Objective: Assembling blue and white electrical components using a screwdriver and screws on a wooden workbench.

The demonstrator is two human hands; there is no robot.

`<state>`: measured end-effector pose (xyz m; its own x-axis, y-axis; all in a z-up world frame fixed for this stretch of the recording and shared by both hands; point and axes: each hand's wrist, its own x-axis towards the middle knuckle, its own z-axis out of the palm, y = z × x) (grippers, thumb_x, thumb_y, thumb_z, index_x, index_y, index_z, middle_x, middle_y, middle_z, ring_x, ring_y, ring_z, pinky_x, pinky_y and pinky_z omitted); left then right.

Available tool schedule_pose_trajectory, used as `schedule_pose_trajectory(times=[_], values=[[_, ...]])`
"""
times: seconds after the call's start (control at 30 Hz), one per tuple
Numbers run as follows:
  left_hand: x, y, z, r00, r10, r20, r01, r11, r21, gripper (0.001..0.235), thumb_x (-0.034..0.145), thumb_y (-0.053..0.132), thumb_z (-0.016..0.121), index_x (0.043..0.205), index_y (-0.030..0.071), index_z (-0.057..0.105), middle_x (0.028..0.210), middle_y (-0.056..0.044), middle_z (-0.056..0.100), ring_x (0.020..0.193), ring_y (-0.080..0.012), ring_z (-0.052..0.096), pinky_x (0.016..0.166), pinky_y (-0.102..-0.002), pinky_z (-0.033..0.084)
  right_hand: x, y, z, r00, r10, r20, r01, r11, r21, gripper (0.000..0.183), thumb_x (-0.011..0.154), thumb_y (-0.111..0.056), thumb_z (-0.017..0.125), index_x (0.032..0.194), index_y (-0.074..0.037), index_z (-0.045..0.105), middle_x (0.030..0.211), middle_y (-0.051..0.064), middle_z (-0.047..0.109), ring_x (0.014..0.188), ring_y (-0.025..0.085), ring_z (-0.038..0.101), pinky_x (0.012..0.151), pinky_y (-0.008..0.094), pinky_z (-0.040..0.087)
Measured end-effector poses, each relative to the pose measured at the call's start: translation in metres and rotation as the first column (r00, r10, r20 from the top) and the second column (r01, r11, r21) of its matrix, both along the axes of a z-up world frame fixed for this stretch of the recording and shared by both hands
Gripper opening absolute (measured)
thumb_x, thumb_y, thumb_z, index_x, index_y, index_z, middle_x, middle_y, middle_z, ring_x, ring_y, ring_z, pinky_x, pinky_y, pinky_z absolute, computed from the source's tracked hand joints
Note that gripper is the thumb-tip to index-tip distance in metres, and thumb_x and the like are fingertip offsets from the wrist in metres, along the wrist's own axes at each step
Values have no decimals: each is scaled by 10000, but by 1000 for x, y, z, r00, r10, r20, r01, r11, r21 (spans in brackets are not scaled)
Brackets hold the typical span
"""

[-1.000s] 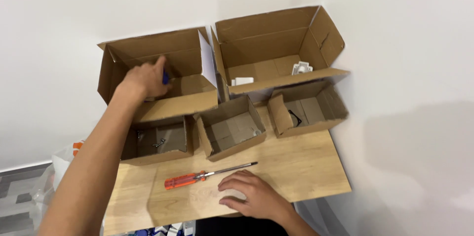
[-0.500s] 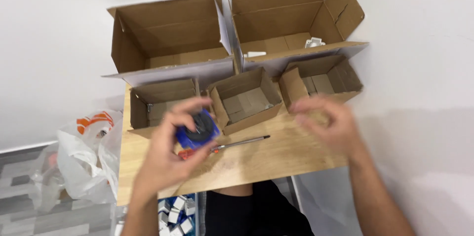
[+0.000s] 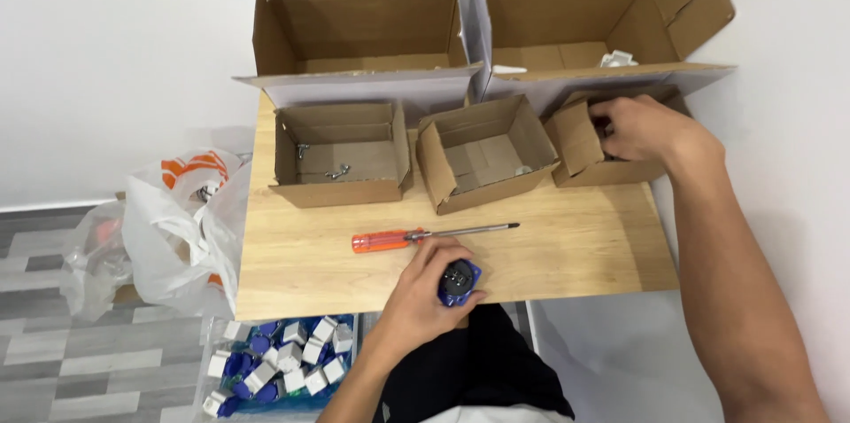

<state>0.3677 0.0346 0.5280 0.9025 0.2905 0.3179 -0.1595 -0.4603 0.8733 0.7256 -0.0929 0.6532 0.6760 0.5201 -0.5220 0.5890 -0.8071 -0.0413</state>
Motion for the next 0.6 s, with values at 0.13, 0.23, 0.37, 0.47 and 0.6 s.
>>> schedule_pose_trajectory(times=[0.13,0.23,0.37,0.47,0.6], values=[[-1,-7,-10,997,36,-71,-29,995,93,376,923,269,875,1215,139,677,1264,-80,553,1184,-273,668,952,-418,613,-21,21,15,997,-60,-46,56,995,-82,538,931,-119,537,1437,-214,691,1413,92,761,1348,332,653,1036,497,547],[-1,-8,-13,997,54,-63,-44,987,155,381,942,324,858,1228,148,678,1263,-85,566,1158,-286,689,904,-461,659,-40,31,27,971,-227,-71,210,959,-190,484,1014,-309,501,1404,-76,667,1525,129,643,1339,399,651,1087,603,517],[0,-9,-14,997,61,-38,-51,974,223,371,953,312,849,1220,129,667,1260,-97,567,1125,-286,687,902,-476,661,-37,31,17,959,-269,-90,256,958,-131,532,975,-430,534,1451,-226,654,1563,25,637,1390,323,608,1136,543,463],[0,-12,-16,997,56,-49,-40,958,284,397,978,342,827,1255,111,661,1289,-123,563,1158,-311,669,896,-504,680,-27,24,2,964,-249,-87,238,963,-125,557,974,-384,547,1512,-261,619,1608,-14,613,1442,296,575,1165,545,439],[2,-13,-20,998,49,-29,-36,937,346,424,1006,386,793,1278,90,658,1324,-145,590,1216,-332,628,986,-523,614,-44,30,26,916,-380,-126,372,924,-86,558,1032,-433,431,1538,-287,616,1644,-39,582,1487,284,532,1222,571,371]])
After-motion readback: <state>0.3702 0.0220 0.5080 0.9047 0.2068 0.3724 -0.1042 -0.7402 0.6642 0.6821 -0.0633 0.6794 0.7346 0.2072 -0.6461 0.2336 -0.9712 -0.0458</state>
